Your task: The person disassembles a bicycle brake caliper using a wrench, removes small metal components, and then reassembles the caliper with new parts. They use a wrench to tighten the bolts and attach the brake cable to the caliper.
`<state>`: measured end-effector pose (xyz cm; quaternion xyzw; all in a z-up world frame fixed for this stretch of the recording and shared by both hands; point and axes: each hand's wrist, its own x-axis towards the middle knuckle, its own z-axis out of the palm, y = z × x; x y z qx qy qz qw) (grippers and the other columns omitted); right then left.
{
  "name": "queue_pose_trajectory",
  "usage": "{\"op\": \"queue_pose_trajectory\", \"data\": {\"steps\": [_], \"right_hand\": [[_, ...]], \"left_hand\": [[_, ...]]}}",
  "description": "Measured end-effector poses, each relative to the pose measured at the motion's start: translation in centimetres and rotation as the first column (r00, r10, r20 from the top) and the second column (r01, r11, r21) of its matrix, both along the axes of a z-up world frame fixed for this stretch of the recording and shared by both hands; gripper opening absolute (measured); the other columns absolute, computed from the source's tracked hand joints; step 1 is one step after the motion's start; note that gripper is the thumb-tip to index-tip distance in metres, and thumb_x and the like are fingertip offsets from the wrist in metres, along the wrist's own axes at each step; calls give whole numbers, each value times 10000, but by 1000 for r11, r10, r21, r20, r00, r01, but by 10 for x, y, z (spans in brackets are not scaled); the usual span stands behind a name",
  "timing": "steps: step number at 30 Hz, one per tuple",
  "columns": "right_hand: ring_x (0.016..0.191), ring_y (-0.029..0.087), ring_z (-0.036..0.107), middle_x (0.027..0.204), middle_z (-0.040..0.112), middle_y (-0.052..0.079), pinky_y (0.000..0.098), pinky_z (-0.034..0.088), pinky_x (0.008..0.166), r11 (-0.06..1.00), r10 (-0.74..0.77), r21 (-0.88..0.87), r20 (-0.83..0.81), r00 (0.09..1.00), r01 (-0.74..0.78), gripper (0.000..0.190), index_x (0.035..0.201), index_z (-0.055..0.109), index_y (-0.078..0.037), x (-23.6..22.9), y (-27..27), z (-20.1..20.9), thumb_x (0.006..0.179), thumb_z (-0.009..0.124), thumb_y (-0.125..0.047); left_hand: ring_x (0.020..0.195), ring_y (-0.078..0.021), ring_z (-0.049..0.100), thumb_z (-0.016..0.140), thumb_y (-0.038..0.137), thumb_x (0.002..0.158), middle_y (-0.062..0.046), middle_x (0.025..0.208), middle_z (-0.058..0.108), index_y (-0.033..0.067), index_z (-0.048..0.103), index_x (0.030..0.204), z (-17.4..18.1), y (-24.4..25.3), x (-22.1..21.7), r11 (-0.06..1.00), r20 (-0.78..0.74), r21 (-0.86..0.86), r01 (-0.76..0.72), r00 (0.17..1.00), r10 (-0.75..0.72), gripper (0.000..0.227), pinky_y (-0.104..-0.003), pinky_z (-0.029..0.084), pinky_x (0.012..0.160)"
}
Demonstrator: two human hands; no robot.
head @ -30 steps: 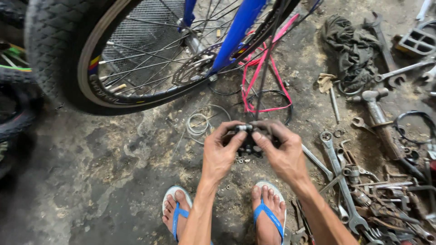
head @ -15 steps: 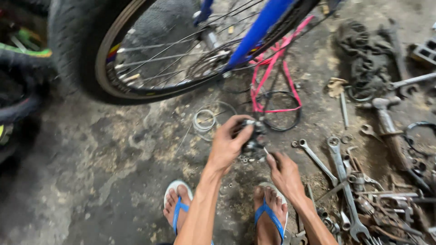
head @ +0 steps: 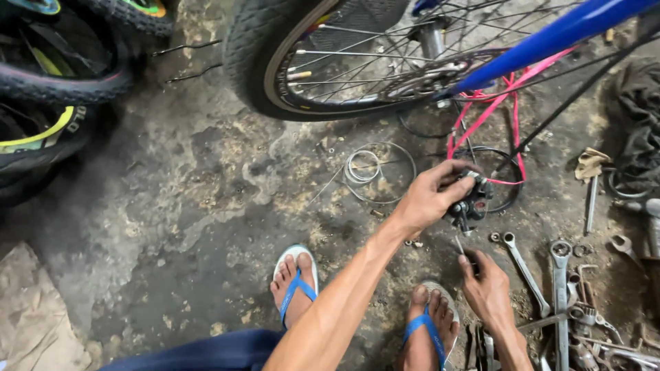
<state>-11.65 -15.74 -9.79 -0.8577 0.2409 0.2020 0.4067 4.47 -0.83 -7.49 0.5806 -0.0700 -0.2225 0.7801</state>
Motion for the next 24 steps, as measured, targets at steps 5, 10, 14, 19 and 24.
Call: {"op": "queue_pose_trajectory", "data": {"steps": [5,10,14,19,24], "right_hand": [[869,286,723,1080,733,160,408,604,767,997,70,-9,-68,995,-71,330,1278,679,-101,7,14,-5,1020,540,-253],[910,419,669,1080,666,138,530,507,728,935,320,-202,131,938,-291,299,1220,703,-232,48,53,-28,955,604,-330],[945,288,540,1177,555,117,476,444,832,820,537,-363,221,814,-442,404,1372,602,-254,115,105,-70,995,485,-338],[899,393,732,1044,643,107,470,625,760,726,670,-481,331,665,-492,348,1310,645,-270,178,165,-13,970,572,-270],[681,221,598,970,621,45,388,442,413,712,694,-530,430,578,-461,234,1174,681,-193,225,181,-40,967,609,-113]], "left_hand": [[1079,-88,633,635,302,1018,0,1224,699,142,665,1284,7,10,11,1000,-21,28,12,1000,-11,312,-255,495,985],[1084,-143,665,639,290,999,-35,1231,715,158,673,1275,13,8,8,998,-90,58,29,996,-24,307,-295,533,974],[1172,-136,633,614,374,965,-18,1271,712,171,658,1294,28,19,5,957,-19,281,70,998,-67,389,-275,446,1057],[1278,-429,639,613,257,995,-240,1240,705,136,665,1312,57,45,9,979,-10,197,46,999,-45,344,-543,498,1141],[1194,-309,685,466,426,944,-135,1378,682,205,570,1358,87,66,28,880,-221,358,311,944,-244,481,-471,528,1066]]}}
